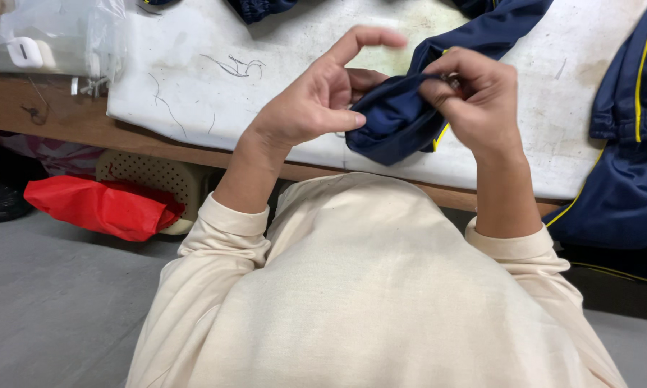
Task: The person uses small scissors to trim loose threads and excess fabric from the hem of a navy blue garment with yellow piping. They repeatedly reposition the garment, cut small sections, and pull away cut pieces while working on a white table.
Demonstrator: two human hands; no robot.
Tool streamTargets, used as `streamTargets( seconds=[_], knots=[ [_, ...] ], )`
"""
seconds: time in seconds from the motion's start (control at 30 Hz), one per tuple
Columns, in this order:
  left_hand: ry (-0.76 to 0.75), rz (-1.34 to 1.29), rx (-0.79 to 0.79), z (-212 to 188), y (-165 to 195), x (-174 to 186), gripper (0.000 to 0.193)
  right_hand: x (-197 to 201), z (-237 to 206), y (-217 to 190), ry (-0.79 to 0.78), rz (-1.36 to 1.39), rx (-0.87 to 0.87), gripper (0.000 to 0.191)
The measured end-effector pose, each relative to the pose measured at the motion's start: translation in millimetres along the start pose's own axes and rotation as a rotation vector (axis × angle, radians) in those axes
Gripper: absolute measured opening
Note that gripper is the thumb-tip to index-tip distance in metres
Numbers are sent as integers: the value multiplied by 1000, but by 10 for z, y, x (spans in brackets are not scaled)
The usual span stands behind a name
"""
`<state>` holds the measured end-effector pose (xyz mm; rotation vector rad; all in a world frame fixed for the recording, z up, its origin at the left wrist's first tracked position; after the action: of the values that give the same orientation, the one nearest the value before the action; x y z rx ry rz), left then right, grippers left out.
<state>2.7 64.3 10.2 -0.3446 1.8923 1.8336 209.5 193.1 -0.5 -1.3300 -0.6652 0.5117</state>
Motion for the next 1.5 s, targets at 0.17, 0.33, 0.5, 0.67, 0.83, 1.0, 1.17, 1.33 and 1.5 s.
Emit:
streamTargets(
  seconds=[0.17,0.33,0.5,0.67,0.83,1.0,1.17,1.33,1.5],
  knots=[
    [155,285,-9,-81,68,30,37,123,-35,232,81,120,-54,8],
    [303,846,417,-127,-50,-52,43,162,-88,311,152,147,-8,10],
    [213,527,-68,-337,167,184,23,245,-125,316,211,158,23,11],
    [618,433,-122,-625,259,570,34,112,-127,261,223,116,41,19],
    [382,82,-202,-398,62,386,29,-166,19,-112,190,-534,386,13],
    [250,58,-233,-239,29,161,36,-257,260,-378,-3,-385,399,31],
    [286,142,-304,-193,106,137,28,-326,426,-121,-127,-34,117,22],
    [800,741,-227,-142,-17,-37,60,-366,223,12,211,-184,500,14],
    [728,577,-379,-57,-297,-318,56,-391,-85,-47,180,-285,934,25]
  ],
)
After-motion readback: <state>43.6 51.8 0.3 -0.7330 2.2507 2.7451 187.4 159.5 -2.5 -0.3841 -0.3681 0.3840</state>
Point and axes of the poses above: each hand's wrist, its own z-axis towards the middle knuckle, its own x-axis out of the back of the hand, y = z × x, the point moved 2 cm from there along z, towards the middle knuckle, and after that the axes turned 4 degrees about y, right-handed, at the moved point
